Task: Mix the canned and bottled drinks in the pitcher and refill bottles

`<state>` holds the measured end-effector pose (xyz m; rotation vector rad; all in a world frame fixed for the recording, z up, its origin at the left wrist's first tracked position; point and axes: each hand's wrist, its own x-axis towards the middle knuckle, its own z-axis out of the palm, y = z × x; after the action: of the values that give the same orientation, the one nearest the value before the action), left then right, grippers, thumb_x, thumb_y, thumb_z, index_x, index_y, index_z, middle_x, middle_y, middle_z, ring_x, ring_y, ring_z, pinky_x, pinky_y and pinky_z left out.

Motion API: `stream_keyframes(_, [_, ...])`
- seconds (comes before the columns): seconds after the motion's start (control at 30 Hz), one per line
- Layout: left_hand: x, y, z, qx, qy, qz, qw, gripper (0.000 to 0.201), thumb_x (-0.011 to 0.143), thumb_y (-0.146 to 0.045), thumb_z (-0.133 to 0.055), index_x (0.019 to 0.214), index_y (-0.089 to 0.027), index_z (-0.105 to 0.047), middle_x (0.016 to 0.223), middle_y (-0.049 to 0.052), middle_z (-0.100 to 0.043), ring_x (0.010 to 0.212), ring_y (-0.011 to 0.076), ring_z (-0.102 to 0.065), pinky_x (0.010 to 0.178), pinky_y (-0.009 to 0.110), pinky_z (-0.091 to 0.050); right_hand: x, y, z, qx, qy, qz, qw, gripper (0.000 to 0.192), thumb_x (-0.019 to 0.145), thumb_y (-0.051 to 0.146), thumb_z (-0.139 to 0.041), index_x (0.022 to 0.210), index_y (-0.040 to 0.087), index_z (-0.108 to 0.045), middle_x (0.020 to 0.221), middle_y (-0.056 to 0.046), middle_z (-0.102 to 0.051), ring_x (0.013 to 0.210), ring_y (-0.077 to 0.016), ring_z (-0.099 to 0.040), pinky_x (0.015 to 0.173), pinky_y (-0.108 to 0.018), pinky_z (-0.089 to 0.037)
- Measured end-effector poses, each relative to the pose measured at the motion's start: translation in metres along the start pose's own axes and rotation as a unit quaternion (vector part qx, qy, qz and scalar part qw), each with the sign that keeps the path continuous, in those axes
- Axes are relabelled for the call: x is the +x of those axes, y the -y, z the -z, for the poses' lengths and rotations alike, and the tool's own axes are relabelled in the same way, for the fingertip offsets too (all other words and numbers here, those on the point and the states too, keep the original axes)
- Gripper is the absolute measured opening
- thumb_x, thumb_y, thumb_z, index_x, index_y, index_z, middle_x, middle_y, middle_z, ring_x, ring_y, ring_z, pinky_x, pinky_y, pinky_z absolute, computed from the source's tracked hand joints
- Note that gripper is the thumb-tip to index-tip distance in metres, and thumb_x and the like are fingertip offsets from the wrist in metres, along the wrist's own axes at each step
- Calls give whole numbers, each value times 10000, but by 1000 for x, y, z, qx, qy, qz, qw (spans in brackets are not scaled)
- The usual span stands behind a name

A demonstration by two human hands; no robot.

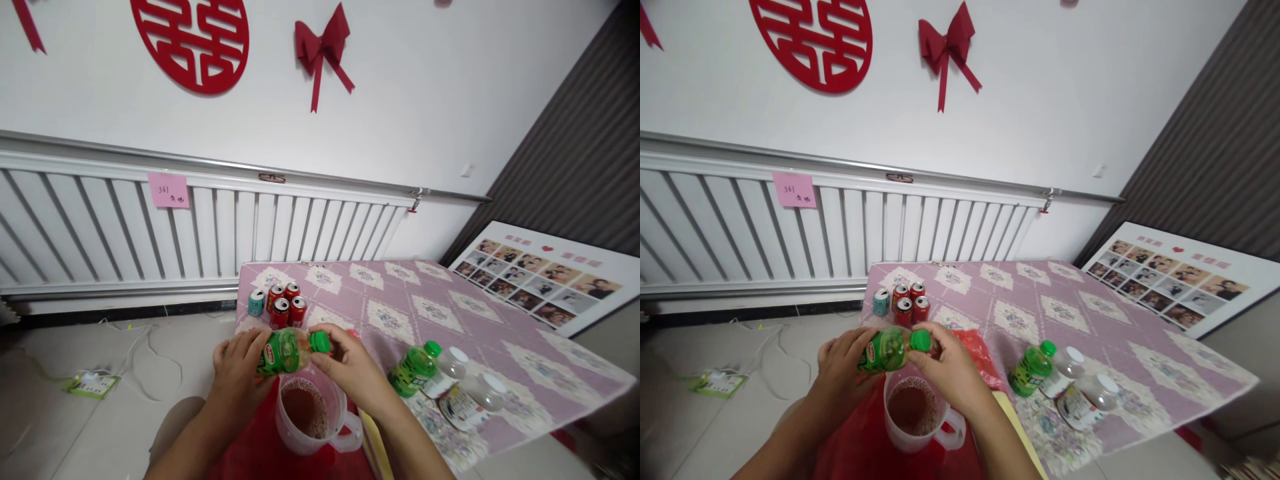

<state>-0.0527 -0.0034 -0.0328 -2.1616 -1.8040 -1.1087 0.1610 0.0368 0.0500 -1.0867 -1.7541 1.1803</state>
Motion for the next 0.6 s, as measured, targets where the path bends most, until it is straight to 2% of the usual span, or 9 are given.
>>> stream_keyframes(0.1, [8, 3, -6, -30, -54, 0, 998, 644, 802, -301, -718, 1386, -251, -451, 1386, 156, -581, 1266, 335, -538, 1040, 528, -345, 12, 3, 6, 7, -29, 17, 999, 267, 750, 365, -692, 966, 218, -640, 783, 21, -610, 697, -147, -558, 653, -273, -446])
stream_keyframes(0.17, [10, 11, -11, -74, -114, 14, 991, 662, 806, -404, -713, 1388, -218, -455, 1428, 183, -533, 1318, 350, -494, 1072, 539, -357, 21, 10, 21, -25, -87, 32, 995, 245, 745, 382, -694, 913, 211, -644, 744, 24, -602, 660, -140, -542, 624, -266, -439])
stream_keyframes(0.23, [5, 23, -16, -154, -141, 51, 977, 549, 840, -473, -646, 1299, -193, -530, 1343, 171, -591, 1265, 322, -542, 1057, 503, -418, 31, 16, 45, -58, -156, 44, 985, 252, 749, 420, -687, 871, 206, -639, 703, 25, -592, 623, -137, -533, 596, -265, -436])
stream_keyframes(0.27, [-1, 29, -20, -203, -129, 82, 967, 457, 869, -484, -591, 1219, -190, -576, 1242, 147, -646, 1185, 292, -595, 1016, 464, -467, 36, 17, 58, -70, -187, 53, 978, 264, 752, 436, -682, 871, 206, -634, 700, 22, -599, 616, -139, -541, 591, -268, -443])
stream_keyframes(0.33, [-20, 40, -31, -291, -56, 184, 937, 363, 907, -503, -494, 1044, -197, -632, 1015, 88, -709, 965, 240, -672, 871, 376, -547, 48, 12, 85, -115, -229, 59, 965, 283, 751, 465, -673, 862, 210, -622, 663, 27, -587, 585, -145, -553, 569, -276, -453])
stream_keyframes(0.43, [-62, 47, -56, -323, 39, 332, 885, 403, 884, -574, -453, 876, -227, -658, 820, 38, -717, 801, 219, -678, 757, 313, -557, 69, -12, 114, -221, -251, 32, 942, 290, 784, 483, -615, 889, 213, -613, 660, 21, -603, 564, -160, -580, 549, -291, -456])
stream_keyframes(0.5, [-92, 48, -77, -327, 79, 372, 865, 469, 855, -634, -440, 817, -220, -658, 769, 43, -718, 761, 226, -675, 721, 309, -561, 86, -35, 123, -252, -246, 14, 936, 259, 786, 454, -605, 862, 206, -609, 665, 11, -619, 566, -171, -599, 561, -304, -467])
stream_keyframes(0.6, [-125, 51, -105, -341, 130, 382, 849, 538, 813, -693, -459, 830, -200, -674, 860, 72, -750, 849, 239, -701, 792, 305, -575, 115, -71, 124, -290, -236, -10, 927, 182, 783, 379, -623, 793, 199, -607, 712, -13, -654, 637, -187, -629, 613, -317, -490])
